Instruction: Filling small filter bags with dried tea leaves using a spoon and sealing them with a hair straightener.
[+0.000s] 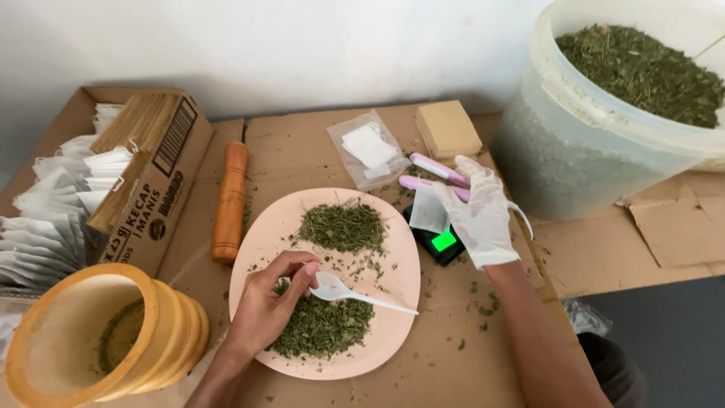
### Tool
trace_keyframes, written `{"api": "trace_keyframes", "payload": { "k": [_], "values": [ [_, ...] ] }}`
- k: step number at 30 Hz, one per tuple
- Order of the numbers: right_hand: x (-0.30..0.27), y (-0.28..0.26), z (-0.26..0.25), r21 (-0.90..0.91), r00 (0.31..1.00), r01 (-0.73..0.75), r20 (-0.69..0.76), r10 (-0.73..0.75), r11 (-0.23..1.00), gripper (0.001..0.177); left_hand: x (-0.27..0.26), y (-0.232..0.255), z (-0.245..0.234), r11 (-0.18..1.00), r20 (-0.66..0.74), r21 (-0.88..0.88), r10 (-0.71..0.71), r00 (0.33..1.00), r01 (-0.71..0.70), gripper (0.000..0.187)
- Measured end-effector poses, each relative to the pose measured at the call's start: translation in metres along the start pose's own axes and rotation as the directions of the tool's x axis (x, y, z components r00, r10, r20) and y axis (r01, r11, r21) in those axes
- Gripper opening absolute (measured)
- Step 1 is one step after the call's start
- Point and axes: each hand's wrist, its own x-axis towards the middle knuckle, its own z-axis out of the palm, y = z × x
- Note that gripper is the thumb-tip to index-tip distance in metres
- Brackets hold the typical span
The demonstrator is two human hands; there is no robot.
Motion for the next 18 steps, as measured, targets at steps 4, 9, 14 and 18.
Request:
{"api": "trace_keyframes", "payload": {
  "k": [4, 9, 14, 18],
  "values": [
    [0.018, 0.08, 0.008, -0.418, 0.959, 0.073, -0.218, -0.178, 0.906, 0.07, 0.0, -0.003, -0.004, 0.996, -0.011, 0.086, 0.022, 1.0, -0.021, 0.034],
    [0.008, 0.059, 0.014, -0.374, 0.947, 0.113, -0.24, -0.214, 0.921, 0.06, -0.004, -0.013, -0.005, 0.958, -0.017, 0.246, 0.153, 0.988, -0.144, 0.034],
    [0.017, 0.09, 0.016, -0.313, 0.905, 0.211, -0.295, -0.306, 0.926, 0.036, -0.004, -0.02, -0.003, 0.914, -0.038, 0.37, 0.191, 0.981, -0.164, 0.04],
    [0.016, 0.089, 0.013, -0.179, 0.924, 0.064, -0.361, -0.126, 0.982, 0.041, -0.005, -0.018, -0.003, 0.879, -0.035, 0.381, 0.325, 0.945, -0.288, 0.036]
  ]
}}
